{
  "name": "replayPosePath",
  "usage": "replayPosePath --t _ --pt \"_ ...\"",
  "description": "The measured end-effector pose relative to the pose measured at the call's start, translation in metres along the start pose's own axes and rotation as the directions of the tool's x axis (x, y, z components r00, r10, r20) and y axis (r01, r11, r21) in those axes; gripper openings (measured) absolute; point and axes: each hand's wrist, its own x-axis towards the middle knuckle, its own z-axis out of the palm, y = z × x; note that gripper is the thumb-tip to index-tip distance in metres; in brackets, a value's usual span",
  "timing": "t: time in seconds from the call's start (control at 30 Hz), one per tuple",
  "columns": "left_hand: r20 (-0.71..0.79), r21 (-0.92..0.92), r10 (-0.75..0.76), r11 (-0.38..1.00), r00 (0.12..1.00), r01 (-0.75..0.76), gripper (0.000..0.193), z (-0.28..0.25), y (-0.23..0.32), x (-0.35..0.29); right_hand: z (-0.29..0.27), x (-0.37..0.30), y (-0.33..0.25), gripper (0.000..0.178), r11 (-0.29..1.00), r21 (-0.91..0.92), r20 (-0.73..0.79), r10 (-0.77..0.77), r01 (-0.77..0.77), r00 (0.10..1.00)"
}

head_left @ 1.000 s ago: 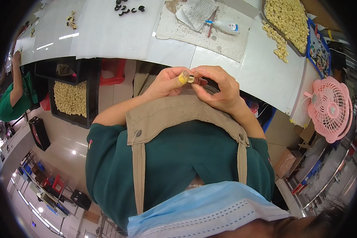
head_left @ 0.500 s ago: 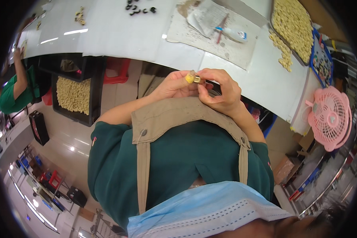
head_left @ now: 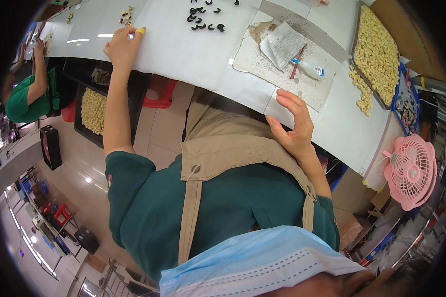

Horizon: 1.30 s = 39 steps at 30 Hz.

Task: The person assembles small components by applying glue from a bottle to black plastic pieces, attaching small yellow parts to them by hand, and placing the assembled pieces onto the table.

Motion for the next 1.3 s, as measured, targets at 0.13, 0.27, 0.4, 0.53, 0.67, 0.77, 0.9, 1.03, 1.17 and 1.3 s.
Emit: replayPosePath --t 0.13,0.27,0.4,0.53,0.67,0.77,0.9,1.03,1.17,1.3 --pt "-0.083 0.373 0.175 0.918 0.981 -0.133 0.023 -0.012 0.036 0.019 -0.002 -0.004 0.000 0.039 0.999 -0.032 -0.005 0.031 -0.031 1.000" --pt "-0.317 0.042 0.553 0.820 0.771 -0.571 0.018 0.009 0.076 0.051 -0.001 -0.004 -0.001 0.033 0.999 -0.040 -0.015 0.028 -0.028 1.000" --pt "-0.298 -0.496 0.510 0.639 0.807 -0.588 0.018 0.020 0.116 0.060 -0.004 -0.006 -0.002 0.031 0.999 -0.046 -0.052 0.015 -0.017 0.999" --pt "-0.154 -0.313 0.511 0.786 0.845 -0.533 0.011 0.042 0.102 0.066 -0.015 -0.004 0.005 0.024 0.995 -0.091 -0.100 0.019 -0.029 0.995" --pt "-0.101 -0.611 0.255 0.747 0.962 -0.262 0.012 0.019 0.123 0.045 -0.031 0.018 0.030 0.020 0.969 -0.240 -0.201 0.009 -0.059 0.980" --pt "0.074 -0.822 0.188 0.568 0.979 -0.047 0.020 -0.009 0.144 -0.003 -0.045 0.035 0.055 0.017 0.928 -0.345 -0.219 0.063 -0.138 0.974" --pt "0.214 -0.955 0.452 0.284 0.866 0.088 0.024 -0.033 0.178 -0.086 -0.047 0.036 0.079 0.026 0.886 -0.389 -0.160 0.204 -0.252 0.966" --pt "0.562 -0.657 0.564 -0.141 0.605 0.741 0.025 -0.046 0.197 -0.145 -0.045 0.034 0.073 0.029 0.870 -0.332 -0.121 0.344 -0.364 0.931" --pt "0.624 -0.576 0.554 -0.151 0.551 0.803 0.026 -0.052 0.211 -0.166 -0.045 0.027 0.062 0.027 0.861 -0.319 -0.169 0.359 -0.396 0.918" --pt "0.659 -0.528 0.527 -0.186 0.537 0.829 0.029 -0.047 0.211 -0.172 -0.040 0.005 0.023 0.026 0.902 -0.016 -0.219 0.419 -0.432 0.881"
